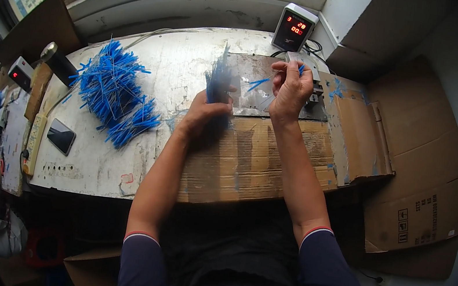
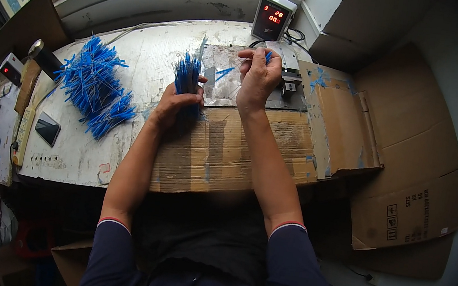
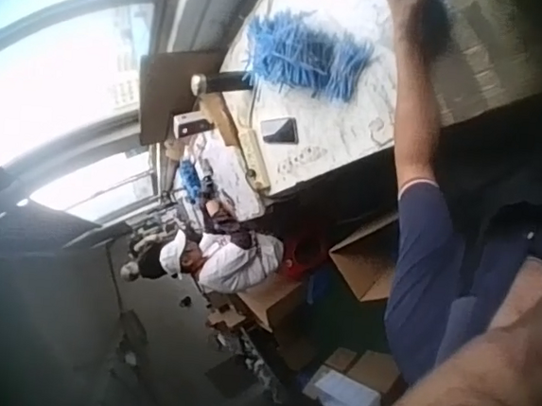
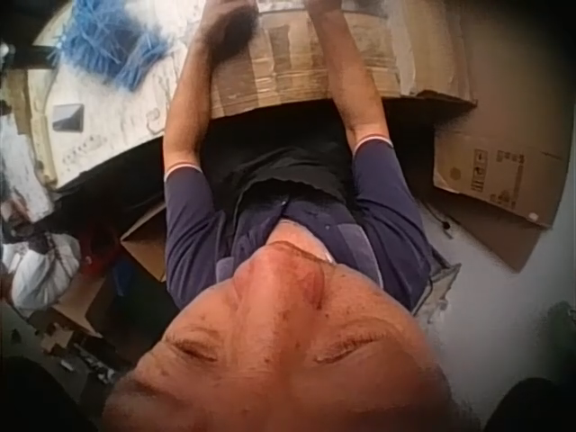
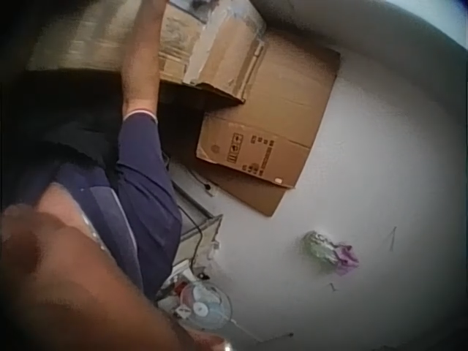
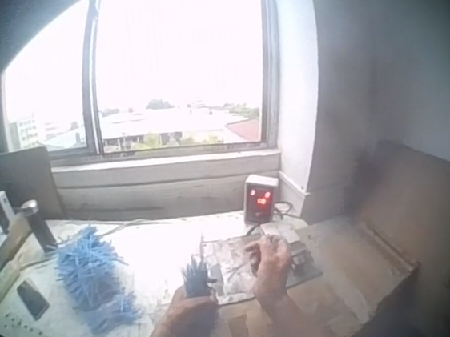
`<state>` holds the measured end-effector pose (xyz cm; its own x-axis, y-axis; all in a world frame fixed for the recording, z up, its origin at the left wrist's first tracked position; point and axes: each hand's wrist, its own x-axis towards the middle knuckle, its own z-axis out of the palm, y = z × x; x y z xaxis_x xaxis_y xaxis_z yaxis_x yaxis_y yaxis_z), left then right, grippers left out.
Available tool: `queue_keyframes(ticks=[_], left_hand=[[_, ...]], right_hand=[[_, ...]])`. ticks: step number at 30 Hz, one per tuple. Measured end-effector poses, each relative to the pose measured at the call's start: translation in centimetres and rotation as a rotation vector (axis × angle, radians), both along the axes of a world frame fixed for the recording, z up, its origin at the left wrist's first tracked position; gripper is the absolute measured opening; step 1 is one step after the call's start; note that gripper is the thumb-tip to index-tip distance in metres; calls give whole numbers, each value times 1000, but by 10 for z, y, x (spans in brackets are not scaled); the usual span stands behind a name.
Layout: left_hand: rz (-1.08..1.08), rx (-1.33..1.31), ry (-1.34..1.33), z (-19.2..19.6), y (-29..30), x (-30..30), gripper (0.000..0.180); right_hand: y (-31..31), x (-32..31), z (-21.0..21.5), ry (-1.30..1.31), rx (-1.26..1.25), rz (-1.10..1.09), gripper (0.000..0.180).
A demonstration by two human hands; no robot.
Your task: Counting and bundling blue plastic bristles at a factory workbench.
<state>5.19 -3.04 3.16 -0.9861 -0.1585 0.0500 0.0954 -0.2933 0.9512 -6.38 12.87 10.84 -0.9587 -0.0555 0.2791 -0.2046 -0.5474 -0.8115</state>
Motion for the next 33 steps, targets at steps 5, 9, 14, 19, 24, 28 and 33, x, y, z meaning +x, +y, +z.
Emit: queue_keyframes(ticks=[5,9,14,19,24,28,33], left_hand=[[-18,29,6,3,-1,-1,58],[0,41,-6,4,0,-1,58],[60,40,11,3,0,0,57],[142,50,-24,6,4,0,50],[200,-14,-82,-1,4,-6,37],[297,-4,-88,-8,0,-5,31],[319,-66,-68,-18,-2,-12,30]], right_hand=[[14,-9,-9,-116,54,-2,11],[10,3,-26,-88,99,276,15],[2,13,-33,-99,134,328,18],[-2,18,-34,-126,59,322,18],[-3,17,-41,-120,57,323,22],[-3,19,-35,114,271,-58,33],[14,24,-31,1183,875,-524,23]])
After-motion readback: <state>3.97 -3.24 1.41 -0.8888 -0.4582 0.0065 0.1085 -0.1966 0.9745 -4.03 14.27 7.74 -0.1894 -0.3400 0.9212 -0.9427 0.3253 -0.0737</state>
